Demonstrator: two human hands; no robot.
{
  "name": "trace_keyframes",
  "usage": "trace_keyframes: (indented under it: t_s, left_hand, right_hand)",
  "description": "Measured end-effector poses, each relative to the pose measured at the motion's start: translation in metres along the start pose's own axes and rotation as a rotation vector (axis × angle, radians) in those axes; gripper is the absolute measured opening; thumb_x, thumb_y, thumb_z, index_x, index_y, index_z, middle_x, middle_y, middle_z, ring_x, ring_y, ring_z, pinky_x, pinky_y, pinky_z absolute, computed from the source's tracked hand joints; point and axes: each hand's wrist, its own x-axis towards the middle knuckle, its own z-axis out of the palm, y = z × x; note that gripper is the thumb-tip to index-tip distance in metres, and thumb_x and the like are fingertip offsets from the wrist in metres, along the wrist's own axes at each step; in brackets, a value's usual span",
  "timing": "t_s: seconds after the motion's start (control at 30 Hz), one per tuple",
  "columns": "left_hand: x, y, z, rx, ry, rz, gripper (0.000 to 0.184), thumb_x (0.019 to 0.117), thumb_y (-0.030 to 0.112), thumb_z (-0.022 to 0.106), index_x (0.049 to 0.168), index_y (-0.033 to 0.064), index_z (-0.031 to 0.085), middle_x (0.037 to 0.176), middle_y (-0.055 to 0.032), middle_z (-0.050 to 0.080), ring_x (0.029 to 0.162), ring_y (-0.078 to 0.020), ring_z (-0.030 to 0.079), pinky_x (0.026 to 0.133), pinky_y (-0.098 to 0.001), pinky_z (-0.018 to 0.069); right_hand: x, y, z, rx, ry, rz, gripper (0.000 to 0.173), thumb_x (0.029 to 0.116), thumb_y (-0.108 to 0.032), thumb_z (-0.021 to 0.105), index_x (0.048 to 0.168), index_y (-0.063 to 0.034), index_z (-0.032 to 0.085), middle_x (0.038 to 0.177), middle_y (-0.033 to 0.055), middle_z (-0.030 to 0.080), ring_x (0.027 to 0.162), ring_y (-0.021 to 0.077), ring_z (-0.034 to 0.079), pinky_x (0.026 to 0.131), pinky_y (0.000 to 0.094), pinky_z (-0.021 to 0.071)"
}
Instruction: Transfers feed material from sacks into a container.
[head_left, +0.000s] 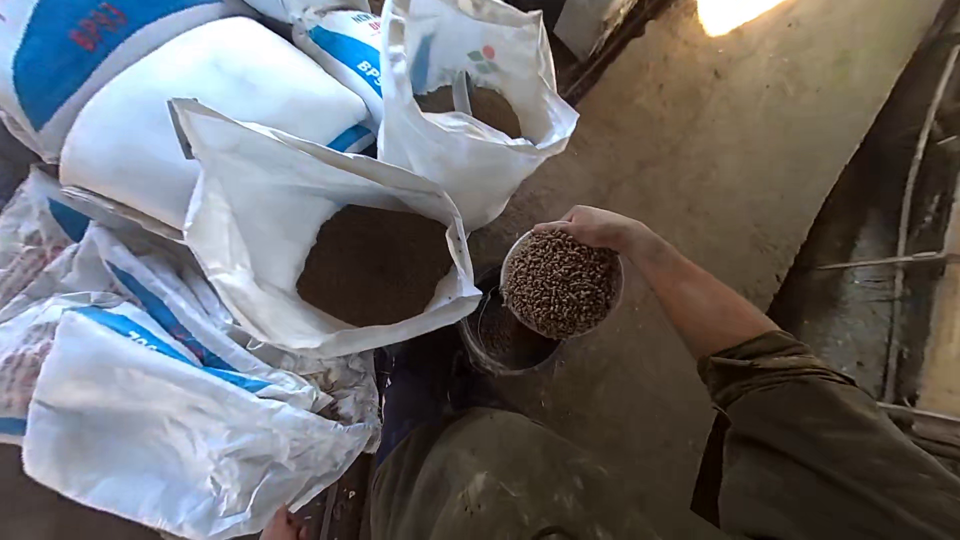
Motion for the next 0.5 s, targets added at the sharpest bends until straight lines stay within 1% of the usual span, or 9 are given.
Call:
trace_keyframes:
  t_s: [0.03,0.1,0.17,0.23,0.3,0.33,0.37,0.43,0.5]
  left_hand:
    - [-0.004,0.001,0.003,-0.015,0.001,0.019,0.044,0.1124,0.042,0.028,0.091,0.0080,0.047,0.059,0.0034,0.040,0.045,-0.0089,0.045,0.048,-0.0271,0.0458]
    - [-0.008,0.004,0.008,-0.048,0.004,0.067,0.044,0.1124,0.042,0.028,0.090,0.0090,0.047,0.056,0.0051,0.039,0.045,-0.0075,0.043,0.047,-0.0259,0.0448]
    - [-0.012,0.012,0.009,-0.047,0.001,0.137,0.042,0.1125,0.040,0.029,0.095,0.0071,0.048,0.059,0.0049,0.040,0.046,-0.0068,0.043,0.048,-0.0261,0.0443]
    - [-0.018,0.027,0.010,-0.068,-0.002,0.224,0.037,0.1122,0.038,0.030,0.100,0.0079,0.047,0.063,0.0062,0.040,0.047,-0.0050,0.042,0.048,-0.0244,0.0436]
    - [-0.028,0.050,0.011,-0.111,-0.019,0.330,0.032,0.1117,0.037,0.031,0.102,0.0096,0.046,0.064,0.0084,0.040,0.048,-0.0030,0.044,0.050,-0.0226,0.0460]
    - [-0.033,0.062,0.012,-0.147,-0.034,0.391,0.031,0.1113,0.036,0.031,0.099,0.0117,0.045,0.061,0.0104,0.040,0.048,-0.0021,0.044,0.050,-0.0218,0.0466]
    - [-0.040,0.075,0.012,-0.186,-0.057,0.452,0.029,0.1109,0.035,0.029,0.097,0.0138,0.044,0.058,0.0121,0.038,0.047,-0.0015,0.044,0.050,-0.0210,0.0470]
    - [-0.054,0.105,0.012,-0.278,-0.120,0.574,0.030,0.1109,0.033,0.025,0.093,0.0184,0.044,0.054,0.0156,0.039,0.046,0.0001,0.045,0.051,-0.0190,0.0479]
    - [-0.063,0.134,0.010,-0.325,-0.200,0.710,0.031,0.1093,0.035,0.021,0.095,0.0229,0.046,0.057,0.0183,0.045,0.050,0.0015,0.050,0.055,-0.0171,0.0489]
  right_hand:
    - [-0.003,0.019,0.008,-0.065,0.040,0.057,0.074,0.0980,-0.071,0.046,0.093,-0.0019,0.073,0.087,0.0191,0.069,0.083,0.0334,0.068,0.078,0.0599,0.0523]
    - [-0.002,0.058,0.031,-0.161,0.125,0.105,0.072,0.0973,-0.070,0.049,0.095,-0.0022,0.073,0.091,0.0218,0.069,0.090,0.0388,0.068,0.081,0.0640,0.0513]
    - [0.006,0.098,0.069,-0.211,0.218,0.113,0.066,0.0992,-0.064,0.053,0.106,0.0003,0.069,0.100,0.0252,0.069,0.099,0.0436,0.067,0.086,0.0656,0.0517]
    - [0.015,0.132,0.114,-0.234,0.337,0.118,0.056,0.1026,-0.048,0.058,0.124,0.0026,0.060,0.111,0.0285,0.067,0.106,0.0466,0.067,0.088,0.0639,0.0543]
    - [0.023,0.152,0.150,-0.246,0.421,0.132,0.043,0.1019,-0.021,0.060,0.137,0.0027,0.053,0.131,0.0291,0.058,0.122,0.0476,0.059,0.095,0.0613,0.0526]
    - [0.027,0.162,0.166,-0.266,0.469,0.115,0.042,0.0997,-0.011,0.058,0.139,0.0022,0.052,0.135,0.0289,0.055,0.127,0.0479,0.054,0.095,0.0606,0.0523]
    - [0.029,0.171,0.181,-0.285,0.520,0.079,0.041,0.0987,-0.006,0.057,0.139,0.0022,0.053,0.135,0.0293,0.054,0.128,0.0484,0.052,0.094,0.0607,0.0518]
    - [0.028,0.186,0.201,-0.339,0.599,-0.010,0.039,0.0990,-0.005,0.055,0.137,0.0016,0.056,0.133,0.0303,0.054,0.128,0.0495,0.051,0.097,0.0604,0.0480]
    - [0.018,0.193,0.205,-0.335,0.678,-0.080,0.041,0.0957,-0.004,0.060,0.136,0.0019,0.058,0.133,0.0331,0.056,0.128,0.0526,0.051,0.105,0.0634,0.0422]
